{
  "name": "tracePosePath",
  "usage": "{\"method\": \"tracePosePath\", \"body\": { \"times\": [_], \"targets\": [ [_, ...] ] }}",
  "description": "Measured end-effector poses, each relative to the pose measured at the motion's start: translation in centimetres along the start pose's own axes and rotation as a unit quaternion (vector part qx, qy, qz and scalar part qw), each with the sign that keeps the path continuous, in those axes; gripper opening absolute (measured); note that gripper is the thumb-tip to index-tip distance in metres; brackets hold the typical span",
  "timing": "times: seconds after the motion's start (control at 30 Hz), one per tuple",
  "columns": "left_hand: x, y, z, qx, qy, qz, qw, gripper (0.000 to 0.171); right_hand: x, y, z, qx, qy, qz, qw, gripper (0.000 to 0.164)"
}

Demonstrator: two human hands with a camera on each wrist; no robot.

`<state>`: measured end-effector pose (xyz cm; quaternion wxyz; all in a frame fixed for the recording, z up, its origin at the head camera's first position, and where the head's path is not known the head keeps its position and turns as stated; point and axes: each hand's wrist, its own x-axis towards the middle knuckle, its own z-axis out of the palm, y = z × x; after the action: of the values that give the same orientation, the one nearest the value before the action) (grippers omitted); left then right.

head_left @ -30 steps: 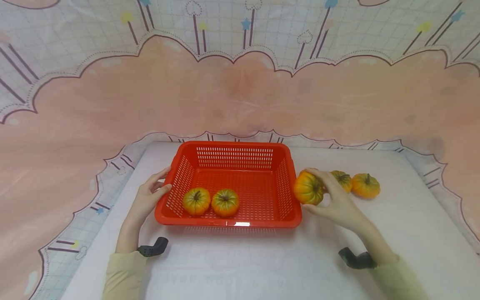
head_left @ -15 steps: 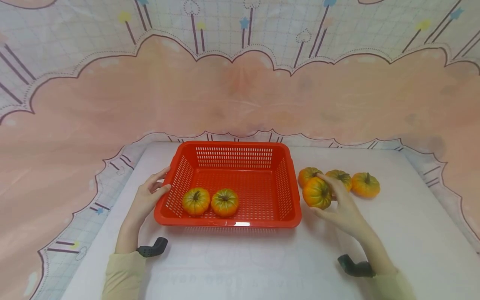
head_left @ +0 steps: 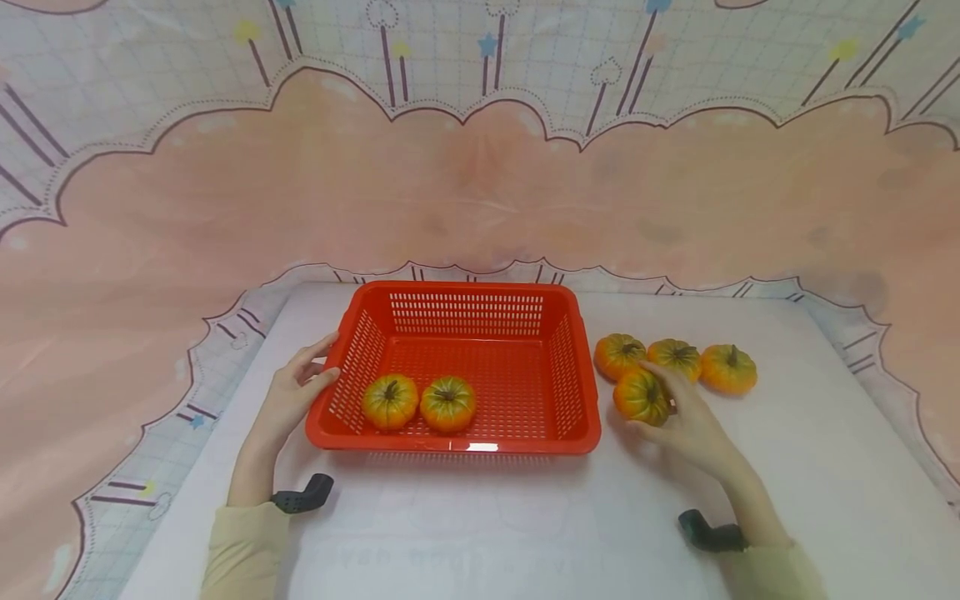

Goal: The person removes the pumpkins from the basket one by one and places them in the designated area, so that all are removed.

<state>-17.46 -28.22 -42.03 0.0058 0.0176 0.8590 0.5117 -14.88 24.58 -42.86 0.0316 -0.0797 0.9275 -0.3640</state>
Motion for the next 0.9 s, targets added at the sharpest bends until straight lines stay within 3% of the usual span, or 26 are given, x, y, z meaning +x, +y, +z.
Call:
{"method": "tracePosePath", "body": {
  "times": [0.57, 0.9],
  "targets": [
    [-0.3, 0.3, 0.0, 0.0, 0.001, -0.003, 1.0, 0.058, 0.2, 1.3, 0.2, -0.024, -0.031, 0.043, 0.998, 0.088],
    [-0.2, 0.4, 0.0, 0.001, 0.001, 0.0, 1.0, 0.057, 0.2, 1.5, 0.6, -0.027, -0.031, 0.035, 0.999, 0.087]
  ]
}}
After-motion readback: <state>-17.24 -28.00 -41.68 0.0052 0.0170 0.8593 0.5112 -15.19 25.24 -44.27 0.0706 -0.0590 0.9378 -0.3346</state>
